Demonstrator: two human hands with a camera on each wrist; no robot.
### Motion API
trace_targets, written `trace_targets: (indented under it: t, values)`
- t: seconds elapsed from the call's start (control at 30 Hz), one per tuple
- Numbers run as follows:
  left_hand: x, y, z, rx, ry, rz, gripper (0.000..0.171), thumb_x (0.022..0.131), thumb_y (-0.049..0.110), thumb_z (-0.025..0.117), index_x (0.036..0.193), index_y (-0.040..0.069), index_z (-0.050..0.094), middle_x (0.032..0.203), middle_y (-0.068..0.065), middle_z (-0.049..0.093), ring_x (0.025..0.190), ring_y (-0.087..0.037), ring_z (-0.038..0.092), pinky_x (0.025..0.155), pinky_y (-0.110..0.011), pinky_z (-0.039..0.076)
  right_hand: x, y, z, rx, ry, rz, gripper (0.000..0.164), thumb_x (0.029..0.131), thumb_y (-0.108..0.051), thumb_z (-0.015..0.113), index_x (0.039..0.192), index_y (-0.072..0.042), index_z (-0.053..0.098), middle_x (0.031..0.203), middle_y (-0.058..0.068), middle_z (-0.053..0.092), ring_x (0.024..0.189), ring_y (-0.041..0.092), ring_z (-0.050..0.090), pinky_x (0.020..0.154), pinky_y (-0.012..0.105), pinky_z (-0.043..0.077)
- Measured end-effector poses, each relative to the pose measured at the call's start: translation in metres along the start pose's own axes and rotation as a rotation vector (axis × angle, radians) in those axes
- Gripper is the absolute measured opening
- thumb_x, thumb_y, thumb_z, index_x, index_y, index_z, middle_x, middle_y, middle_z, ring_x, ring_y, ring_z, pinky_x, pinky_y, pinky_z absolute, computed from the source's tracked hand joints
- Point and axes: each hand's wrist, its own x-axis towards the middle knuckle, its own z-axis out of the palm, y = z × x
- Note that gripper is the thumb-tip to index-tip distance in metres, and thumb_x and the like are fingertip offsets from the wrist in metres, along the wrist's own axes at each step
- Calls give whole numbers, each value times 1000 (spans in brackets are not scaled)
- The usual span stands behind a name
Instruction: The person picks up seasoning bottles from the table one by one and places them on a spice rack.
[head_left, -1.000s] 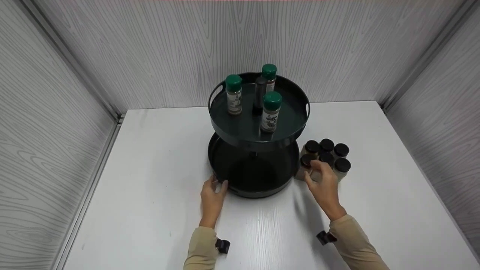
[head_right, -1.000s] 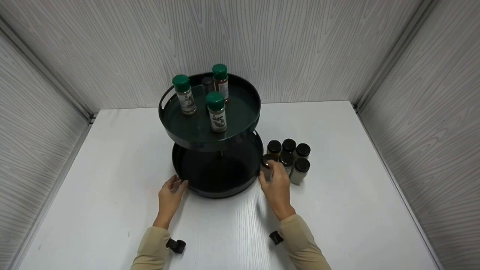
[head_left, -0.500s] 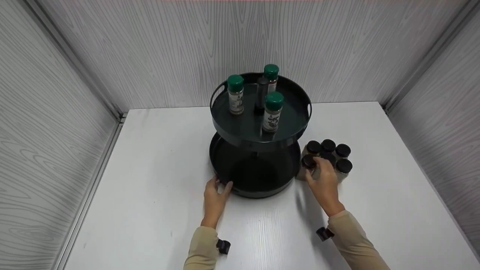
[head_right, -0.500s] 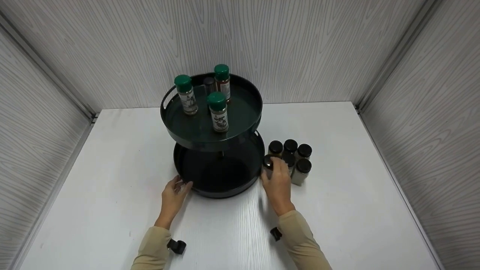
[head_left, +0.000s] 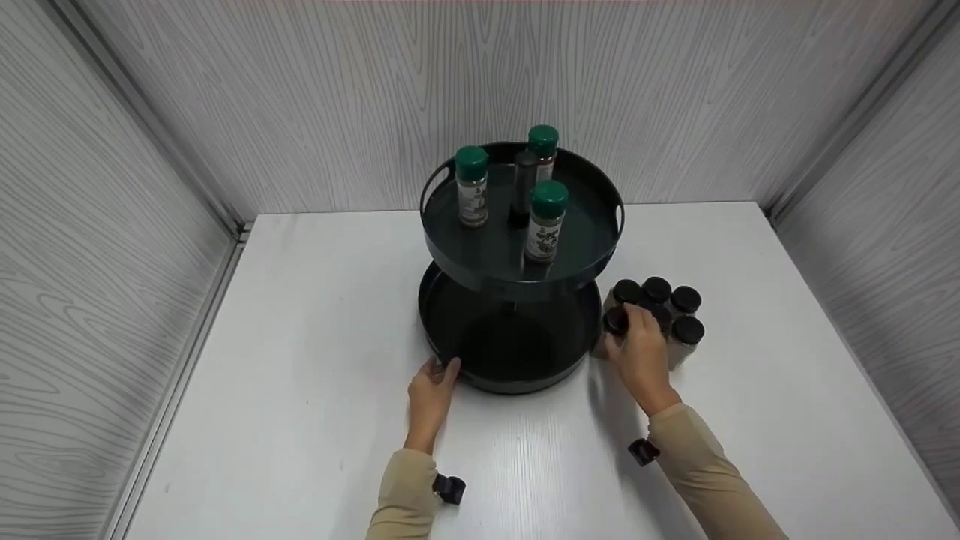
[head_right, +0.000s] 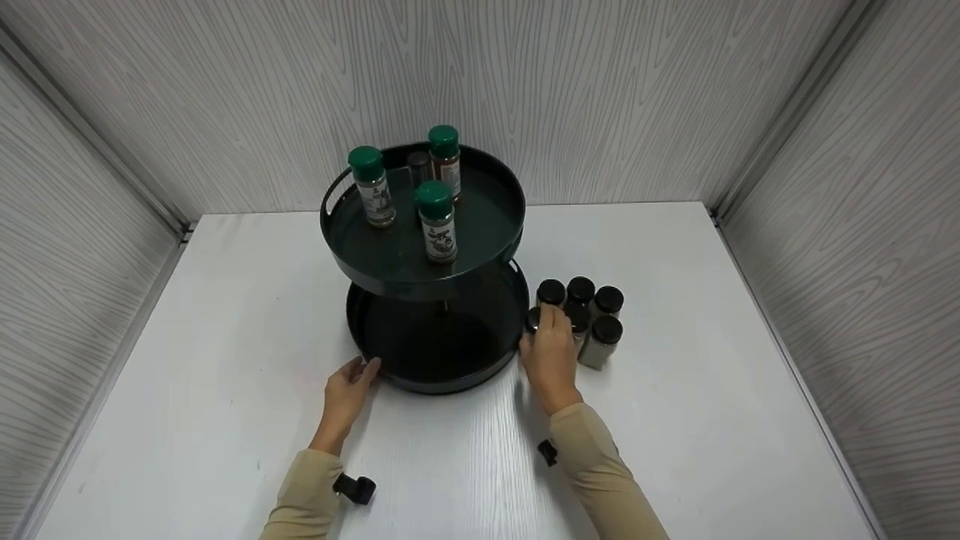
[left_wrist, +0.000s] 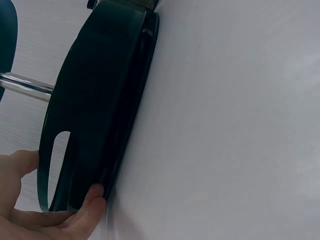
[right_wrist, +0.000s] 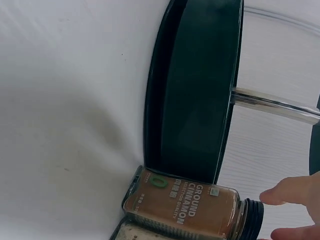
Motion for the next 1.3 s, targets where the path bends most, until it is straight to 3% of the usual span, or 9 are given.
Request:
trace_targets:
  t: [0.3,0.6,0.97,1.3]
  values:
    - [-3,1,3,57,-41,-26,79,92,47,60,141,-11,38,115,-22,67,107,-32,66,96,-46,53,10,-4,0,-38,-93,34,45,76,2,71,116,16,55,113,33,60,106,49,59,91,56,51]
    - [-3,1,3,12,-41,-42,69,93,44,60,135,-9,47,105,-18,70,93,-22,70,90,-40,56,15,-3,1,-63,-134,33,39,75,3,69,110,15,58,107,32,62,101,49,59,87,57,52]
    - [0,1,2,-33,-49,-72,75,94,46,57,140,-11,39,109,-19,71,102,-28,70,98,-44,54,11,-3,1,-48,-120,26,37,73,7,67,108,15,60,105,31,61,99,47,59,85,57,53]
    - [4,3,-4,-77,-49,-71,71,95,41,58,138,-13,40,103,-20,71,93,-24,71,93,-37,58,5,-5,-2,-25,-65,-20,35,67,9,70,101,14,63,101,29,64,94,47,61,84,56,53]
